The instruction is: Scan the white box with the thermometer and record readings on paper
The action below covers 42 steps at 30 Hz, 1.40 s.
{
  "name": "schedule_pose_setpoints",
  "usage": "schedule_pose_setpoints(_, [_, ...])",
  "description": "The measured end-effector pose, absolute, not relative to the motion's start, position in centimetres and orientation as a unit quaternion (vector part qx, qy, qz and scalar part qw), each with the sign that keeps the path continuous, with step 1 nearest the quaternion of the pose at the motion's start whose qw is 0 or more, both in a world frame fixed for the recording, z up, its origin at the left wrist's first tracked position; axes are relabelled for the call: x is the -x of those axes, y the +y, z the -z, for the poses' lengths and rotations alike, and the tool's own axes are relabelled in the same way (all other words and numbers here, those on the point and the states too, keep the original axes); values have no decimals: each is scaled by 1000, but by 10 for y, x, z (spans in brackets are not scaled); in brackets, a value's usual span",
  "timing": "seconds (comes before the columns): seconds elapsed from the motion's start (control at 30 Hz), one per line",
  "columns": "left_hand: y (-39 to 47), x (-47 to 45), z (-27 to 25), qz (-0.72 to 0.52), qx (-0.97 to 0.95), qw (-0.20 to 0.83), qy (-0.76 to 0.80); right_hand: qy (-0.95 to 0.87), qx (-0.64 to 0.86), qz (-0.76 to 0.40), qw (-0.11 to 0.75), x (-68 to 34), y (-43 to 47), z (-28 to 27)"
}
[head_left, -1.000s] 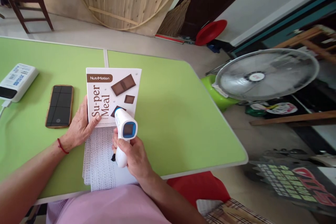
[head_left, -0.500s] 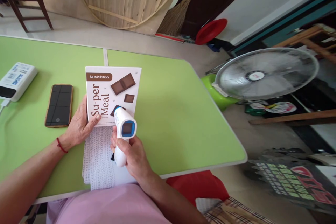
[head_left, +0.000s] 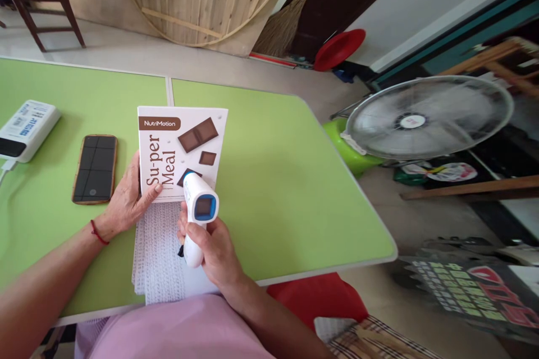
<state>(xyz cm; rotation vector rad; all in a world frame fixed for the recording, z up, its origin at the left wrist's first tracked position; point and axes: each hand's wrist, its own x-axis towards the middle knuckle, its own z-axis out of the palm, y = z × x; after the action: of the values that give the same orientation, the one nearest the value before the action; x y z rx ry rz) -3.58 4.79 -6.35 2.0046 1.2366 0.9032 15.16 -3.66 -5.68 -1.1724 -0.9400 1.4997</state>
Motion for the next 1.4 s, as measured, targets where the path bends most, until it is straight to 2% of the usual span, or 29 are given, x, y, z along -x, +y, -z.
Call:
schedule_pose_setpoints(0.13, [48,36,63,-349,-749,307,472,-355,472,-640,492,-153,-36,55])
schedule_pose_setpoints(0.33, [48,35,63,-343,-750,305,476,-394,521,-572,496,-177,-41,53])
schedule_pose_setpoints(0.43, [48,35,62,-339,-748,311,478,-454,590,-459,485,-211,-36,50])
schedule_pose_setpoints(0.6, [49,35,61,-349,-748,309,473,-550,721,-166,387,-279,-16,67])
schedule_pose_setpoints(0.7, [48,35,61,-346,-748,311,474,-564,753,-81,328,-306,-10,87])
schedule_pose_setpoints(1.0, [49,37,62,-345,-747,306,479,-588,756,-45,286,-323,-12,111])
schedule_pose_setpoints(1.2, [48,36,60,-347,-747,310,474,-633,729,-7,260,-324,-13,103])
schedule_pose_setpoints(1.33, [48,35,58,-349,-747,313,471,-687,655,69,308,-295,-18,77])
schedule_pose_setpoints(1.4, [48,35,57,-351,-745,312,473,-763,572,30,302,-271,-20,66])
